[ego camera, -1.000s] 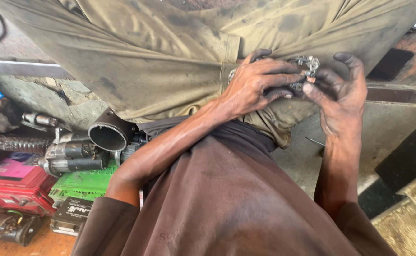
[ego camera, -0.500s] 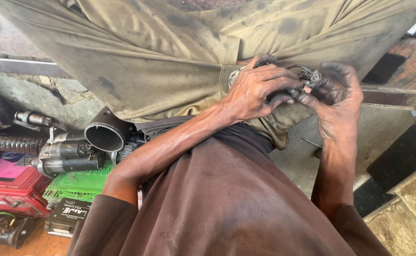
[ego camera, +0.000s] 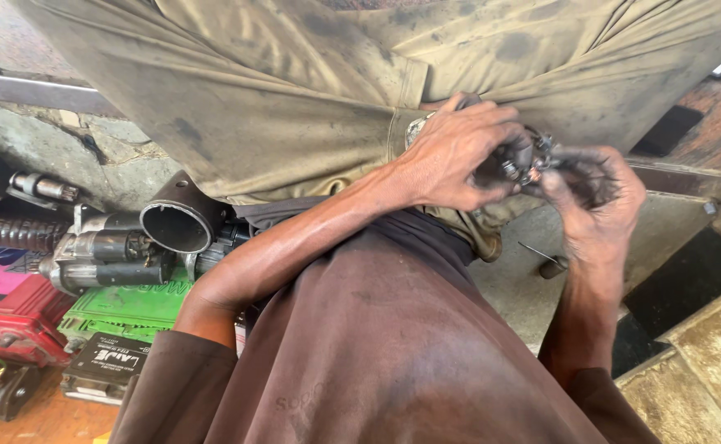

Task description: The person sits on the workshop floor with a starter motor in their lap and rebuilds it by hand. They fit carbon brushes and springs into the brush holder, work the armature into the housing, and use a screwdriver and pliers to adjust and secure the internal components.

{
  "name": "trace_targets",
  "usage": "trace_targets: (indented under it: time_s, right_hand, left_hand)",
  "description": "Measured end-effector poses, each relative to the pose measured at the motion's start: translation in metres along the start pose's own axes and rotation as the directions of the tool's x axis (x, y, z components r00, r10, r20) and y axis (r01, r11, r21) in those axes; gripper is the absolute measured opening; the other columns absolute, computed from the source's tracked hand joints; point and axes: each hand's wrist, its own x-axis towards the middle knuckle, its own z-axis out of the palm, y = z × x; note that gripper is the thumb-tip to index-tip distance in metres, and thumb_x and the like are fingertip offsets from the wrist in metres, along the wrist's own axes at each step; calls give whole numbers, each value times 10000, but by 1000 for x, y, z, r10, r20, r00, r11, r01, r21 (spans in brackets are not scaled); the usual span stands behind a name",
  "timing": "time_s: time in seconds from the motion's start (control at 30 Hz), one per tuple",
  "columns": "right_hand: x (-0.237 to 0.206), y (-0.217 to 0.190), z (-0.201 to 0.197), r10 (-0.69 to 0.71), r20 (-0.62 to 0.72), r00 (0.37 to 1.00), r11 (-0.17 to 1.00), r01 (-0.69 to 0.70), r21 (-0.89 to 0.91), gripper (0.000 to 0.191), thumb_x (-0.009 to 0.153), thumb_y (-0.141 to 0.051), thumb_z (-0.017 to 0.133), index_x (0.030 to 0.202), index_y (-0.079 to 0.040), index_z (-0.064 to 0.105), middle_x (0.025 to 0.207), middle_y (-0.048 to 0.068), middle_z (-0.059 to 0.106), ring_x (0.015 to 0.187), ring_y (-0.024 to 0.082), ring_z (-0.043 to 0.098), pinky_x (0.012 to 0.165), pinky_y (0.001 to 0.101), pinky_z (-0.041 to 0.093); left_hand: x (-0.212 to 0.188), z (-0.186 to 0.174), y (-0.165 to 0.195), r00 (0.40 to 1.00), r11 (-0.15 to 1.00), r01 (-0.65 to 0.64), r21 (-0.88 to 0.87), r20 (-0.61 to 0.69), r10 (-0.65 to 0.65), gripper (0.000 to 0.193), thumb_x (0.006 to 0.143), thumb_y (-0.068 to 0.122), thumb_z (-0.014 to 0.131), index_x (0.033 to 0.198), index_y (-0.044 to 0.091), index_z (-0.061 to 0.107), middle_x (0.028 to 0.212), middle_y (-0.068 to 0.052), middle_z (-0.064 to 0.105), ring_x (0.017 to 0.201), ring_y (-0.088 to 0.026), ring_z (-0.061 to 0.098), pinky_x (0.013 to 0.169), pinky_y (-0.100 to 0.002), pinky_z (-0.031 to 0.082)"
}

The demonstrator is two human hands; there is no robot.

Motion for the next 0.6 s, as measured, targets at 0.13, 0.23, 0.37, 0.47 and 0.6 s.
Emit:
trace_targets:
  time_s: [0.13,0.23,0.37,0.47,0.6]
  right_hand:
    - [-10,5,7,-33,-28,999,998,31,-48,267,989,102,772,1175,31,593,1097,135,717,1001,158,723,862,257,607]
    - [-27,8,24,-23,-127,992,997,14,-77,248,990,116,778,1133,25,597,1055,108,692,918,123,667,802,238,584]
    - [-49,7,45,79,-208,975,987,-47,154,246,923,74,773,1095,-1,614,1074,115,715,968,159,716,846,312,651]
    - [-50,1,46,60,-170,984,996,-48,76,256,953,69,800,1114,15,609,1094,125,714,1001,168,713,912,297,623]
    - [-43,-11,39,23,-55,998,1000,-23,-15,234,971,67,774,1125,14,607,1120,118,709,1060,174,722,952,302,624]
  left_hand:
    - [-2,0,-6,980,996,83,-28,185,-76,411,753,342,882,1080,164,709,1079,-23,661,1148,-222,614,1048,-503,425]
    - [-12,-1,2,992,994,-107,-8,-71,106,522,691,239,893,1157,132,682,1277,-78,623,1213,-262,564,1080,-552,381]
    - [-52,-1,43,952,991,97,94,-300,-65,479,735,206,897,1163,167,684,1274,-51,610,1310,-294,528,1185,-558,333]
    - [-75,-8,55,945,979,171,113,-299,-131,447,769,252,899,1168,213,701,1241,-37,603,1195,-273,533,1018,-516,356]
    - [-73,-16,51,962,977,206,60,-195,-191,466,859,318,885,1268,193,701,1207,8,592,1137,-228,565,933,-461,391]
